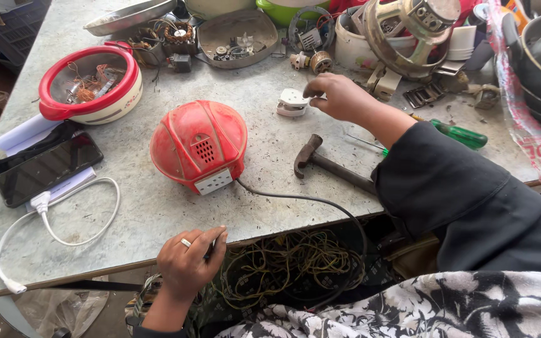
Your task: The person uses a screwdriver to disassemble and work on a small plastic electronic housing on a cluttered workbench.
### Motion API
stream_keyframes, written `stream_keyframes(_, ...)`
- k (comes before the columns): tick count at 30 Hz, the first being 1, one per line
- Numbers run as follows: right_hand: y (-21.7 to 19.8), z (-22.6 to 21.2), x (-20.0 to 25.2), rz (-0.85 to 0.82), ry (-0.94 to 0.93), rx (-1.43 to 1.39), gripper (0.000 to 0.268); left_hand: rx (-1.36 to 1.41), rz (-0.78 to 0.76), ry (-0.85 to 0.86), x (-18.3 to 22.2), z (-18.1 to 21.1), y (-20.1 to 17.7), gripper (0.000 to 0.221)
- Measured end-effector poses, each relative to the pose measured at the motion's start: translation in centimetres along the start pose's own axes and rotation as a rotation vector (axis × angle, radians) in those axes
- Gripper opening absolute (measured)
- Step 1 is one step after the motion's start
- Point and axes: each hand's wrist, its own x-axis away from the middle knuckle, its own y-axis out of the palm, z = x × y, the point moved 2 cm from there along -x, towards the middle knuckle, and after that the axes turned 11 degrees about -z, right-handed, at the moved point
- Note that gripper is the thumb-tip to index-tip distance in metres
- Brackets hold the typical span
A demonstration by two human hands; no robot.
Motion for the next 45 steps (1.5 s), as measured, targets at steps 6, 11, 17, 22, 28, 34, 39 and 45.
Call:
stream_keyframes(6,-2.2,-0.8,1.9,0.055,0.065,-0.015,0.026,0.01,0.007,0.022,0.2,0.2,-0.4,0.013)
stream_keyframes(11,-1.0,-0.6,0.6,0.021,0.098,0.116,0.036,0.035,0.034,0.028,0.2,0.4,-0.8,0.012)
stream_keyframes(17,2.8,1.3,-3.3,0.112,0.08,-0.009,0.06,0.048,0.045,0.047,0.7,0.0,-0.8,0.015)
stream_keyframes(22,4.4,2.4,-4.2,0.125,0.015,-0.141,0.068,0.049,0.046,0.067,0.6,-0.3,-0.8,0.018)
stream_keyframes(28,2.9,4.2,-4.7,0.111,0.079,-0.739,0.047,0.069,0.068,0.095,0.7,-0.5,-0.6,0.02)
stream_keyframes(34,2.2,4.3,-4.2,0.049,0.215,-1.289,0.045,0.072,0.056,0.091,0.7,-0.7,-0.6,0.021)
stream_keyframes(39,1.0,3.6,-3.1,0.07,0.105,-1.346,0.042,0.072,0.045,0.073,0.9,-0.7,-0.4,0.019)
stream_keyframes(45,1.5,1.7,-3.0,0.169,0.038,-0.408,0.035,0.064,0.051,0.089,0.9,-0.7,-0.3,0.018)
